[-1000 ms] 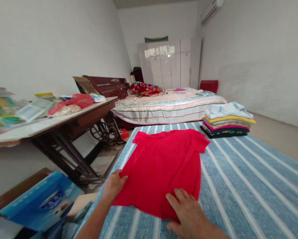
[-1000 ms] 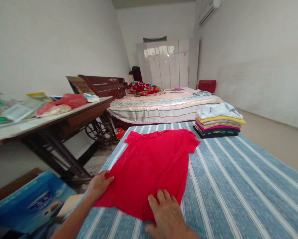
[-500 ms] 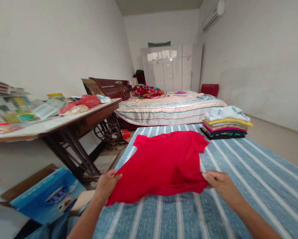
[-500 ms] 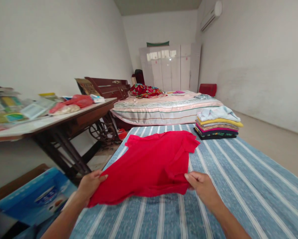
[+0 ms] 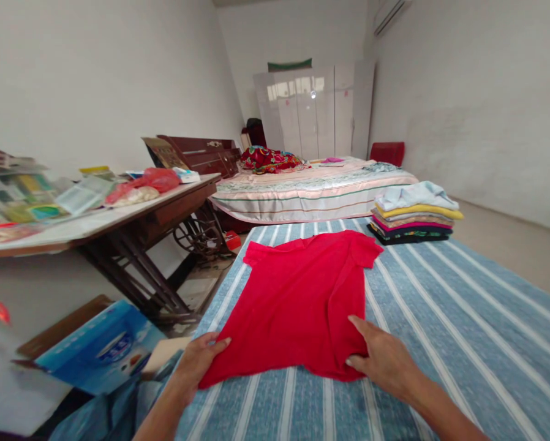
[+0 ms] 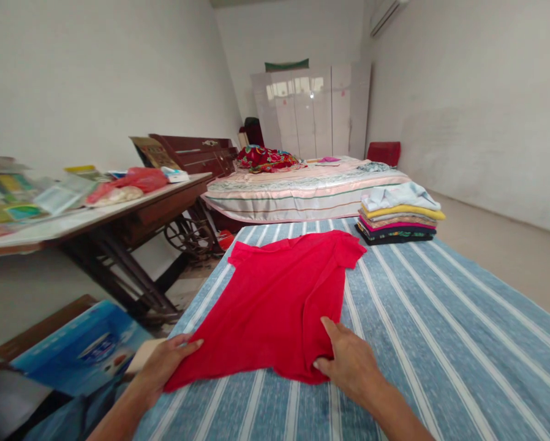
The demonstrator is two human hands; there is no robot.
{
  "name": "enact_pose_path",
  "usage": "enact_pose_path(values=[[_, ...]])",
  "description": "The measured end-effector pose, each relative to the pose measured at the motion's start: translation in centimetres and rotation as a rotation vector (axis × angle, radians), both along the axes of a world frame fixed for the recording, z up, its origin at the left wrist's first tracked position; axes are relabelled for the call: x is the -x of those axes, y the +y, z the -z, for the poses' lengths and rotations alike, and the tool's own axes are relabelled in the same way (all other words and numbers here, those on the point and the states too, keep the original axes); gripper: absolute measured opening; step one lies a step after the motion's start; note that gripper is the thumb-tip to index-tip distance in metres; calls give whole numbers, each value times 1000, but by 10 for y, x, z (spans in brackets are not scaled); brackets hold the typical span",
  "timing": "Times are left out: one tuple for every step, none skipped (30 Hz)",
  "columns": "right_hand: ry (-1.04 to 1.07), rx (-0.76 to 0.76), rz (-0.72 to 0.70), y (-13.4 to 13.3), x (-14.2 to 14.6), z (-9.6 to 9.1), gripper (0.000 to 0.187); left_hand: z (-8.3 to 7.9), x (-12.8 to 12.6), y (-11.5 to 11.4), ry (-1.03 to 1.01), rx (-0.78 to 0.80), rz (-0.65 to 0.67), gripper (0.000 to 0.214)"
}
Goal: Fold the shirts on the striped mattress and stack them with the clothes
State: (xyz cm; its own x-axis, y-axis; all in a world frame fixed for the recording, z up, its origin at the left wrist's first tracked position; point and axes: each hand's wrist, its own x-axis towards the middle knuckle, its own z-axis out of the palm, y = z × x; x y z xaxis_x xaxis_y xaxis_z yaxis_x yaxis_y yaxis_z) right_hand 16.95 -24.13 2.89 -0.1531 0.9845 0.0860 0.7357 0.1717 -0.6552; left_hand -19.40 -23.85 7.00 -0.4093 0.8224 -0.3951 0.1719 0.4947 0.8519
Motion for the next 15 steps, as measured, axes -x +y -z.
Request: enact_pose_path(values=[[17,-12,-12,1,4,-1,57,0,0,-2,-26,4,1,16],[64,-16,-17,2,5,-2,49,1,0,-4,-39,4,-12,15],[129,-18,-13,5,5,-2,44,1,0,-6,-44,2,-33,13],[185,-18,-11,9,1,-3,41,0,1,-6,-45,-6,-59,10],[257,-26,14,12,-5,-5,39,-2,2,-7,-47,-19,-88,8],[352,-41,63,15,-13,-8,38,-5,3,-8,-55,-39,-113,7],[471,-62,130,16,-23,-12,35,-8,4,-10,-68,-69,-125,7],[681,-94,244,15,-34,-16,29,-11,4,-12,-81,-101,-124,9],[909,-118,344,11,-45,-20,26,-13,4,-15,-86,-131,-115,11],[1095,-118,434,4,-56,-23,28,-13,3,-20,-83,-157,-95,14],[1225,-88,502,-6,-65,-24,32,-12,2,-25,-73,-169,-63,16],[1281,-6,529,-17,-73,-23,36,-9,0,-30,-54,-163,-27,18],[1284,111,526,-30,-80,-19,36,-4,-2,-36,-28,-145,6,18],[1254,225,502,-43,-85,-13,35,2,-4,-41,-1,-114,38,18],[1206,321,494,-56,-89,-5,34,8,-5,-46,30,-85,64,17]])
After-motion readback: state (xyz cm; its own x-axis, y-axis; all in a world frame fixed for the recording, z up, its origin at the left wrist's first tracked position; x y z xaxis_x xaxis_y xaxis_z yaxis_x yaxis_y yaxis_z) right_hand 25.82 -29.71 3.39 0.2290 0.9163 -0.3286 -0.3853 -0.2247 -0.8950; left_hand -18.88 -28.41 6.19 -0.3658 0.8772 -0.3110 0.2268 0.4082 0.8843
